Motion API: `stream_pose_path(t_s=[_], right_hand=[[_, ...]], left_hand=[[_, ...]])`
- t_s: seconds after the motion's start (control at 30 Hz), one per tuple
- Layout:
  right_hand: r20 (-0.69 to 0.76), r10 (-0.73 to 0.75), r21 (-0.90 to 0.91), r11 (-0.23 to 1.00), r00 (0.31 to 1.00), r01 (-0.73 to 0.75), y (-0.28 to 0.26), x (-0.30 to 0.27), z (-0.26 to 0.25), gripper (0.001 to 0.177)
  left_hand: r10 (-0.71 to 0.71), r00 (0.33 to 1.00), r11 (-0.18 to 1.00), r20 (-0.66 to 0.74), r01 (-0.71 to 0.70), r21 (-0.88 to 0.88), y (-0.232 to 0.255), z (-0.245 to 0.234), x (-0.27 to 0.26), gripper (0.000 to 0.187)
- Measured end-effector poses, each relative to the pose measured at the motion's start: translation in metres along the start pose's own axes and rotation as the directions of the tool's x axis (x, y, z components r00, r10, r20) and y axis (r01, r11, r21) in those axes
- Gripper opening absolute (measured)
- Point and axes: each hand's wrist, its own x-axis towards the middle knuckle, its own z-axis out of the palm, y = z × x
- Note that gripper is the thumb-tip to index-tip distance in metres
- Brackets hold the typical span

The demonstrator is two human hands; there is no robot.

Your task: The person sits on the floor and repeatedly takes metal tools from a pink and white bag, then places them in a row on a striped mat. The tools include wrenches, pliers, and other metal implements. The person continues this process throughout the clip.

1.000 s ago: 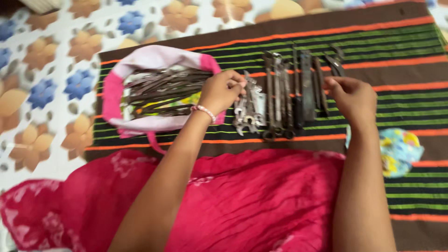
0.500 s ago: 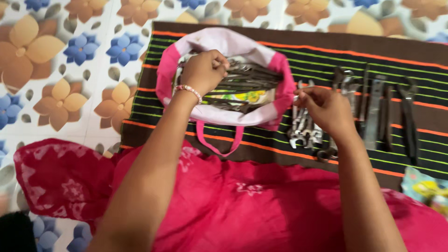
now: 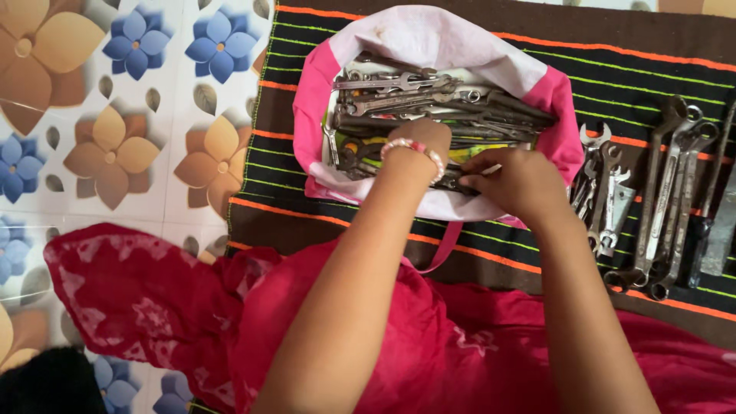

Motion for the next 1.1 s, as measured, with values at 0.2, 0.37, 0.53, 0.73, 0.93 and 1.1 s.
stream_pose_path(t_s=[0.2, 0.37, 0.53, 0.73, 0.93, 1.1], right_hand=[[-0.131, -0.155, 0.039, 0.986, 0.979, 0.161, -0.001, 0.004, 0.03, 0.028], [-0.224, -0.151, 0.071, 0.983, 0.963, 0.17, -0.002, -0.004, 0.034, 0.02], [-0.303, -0.126, 0.256, 0.944, 0.944, 0.208, 0.005, -0.014, 0.032, 0.016], [-0.293, 0.037, 0.453, 0.885, 0.955, 0.105, 0.034, -0.023, 0.02, 0.022], [-0.168, 0.124, 0.686, 0.727, 0.978, 0.026, 0.059, -0.061, 0.003, 0.029], [-0.02, 0.047, 0.759, 0.651, 0.999, -0.015, 0.085, -0.107, -0.02, 0.033]], left_hand=[[-0.04, 0.999, 0.999, 0.036, 0.041, -0.025, -0.001, 0.016, 0.011, 0.029], [-0.058, 0.997, 0.998, 0.059, 0.06, -0.02, -0.002, 0.003, 0.0, 0.03], [-0.075, 0.984, 0.996, 0.159, 0.08, -0.027, 0.005, -0.024, -0.022, 0.048], [0.154, 0.986, 0.978, 0.059, -0.144, -0.153, 0.005, -0.027, -0.029, 0.036], [0.422, 0.902, 0.848, 0.086, -0.36, -0.389, 0.015, -0.025, -0.026, 0.024], [0.567, 0.817, 0.557, 0.101, -0.291, -0.778, 0.047, 0.011, -0.045, 0.025]])
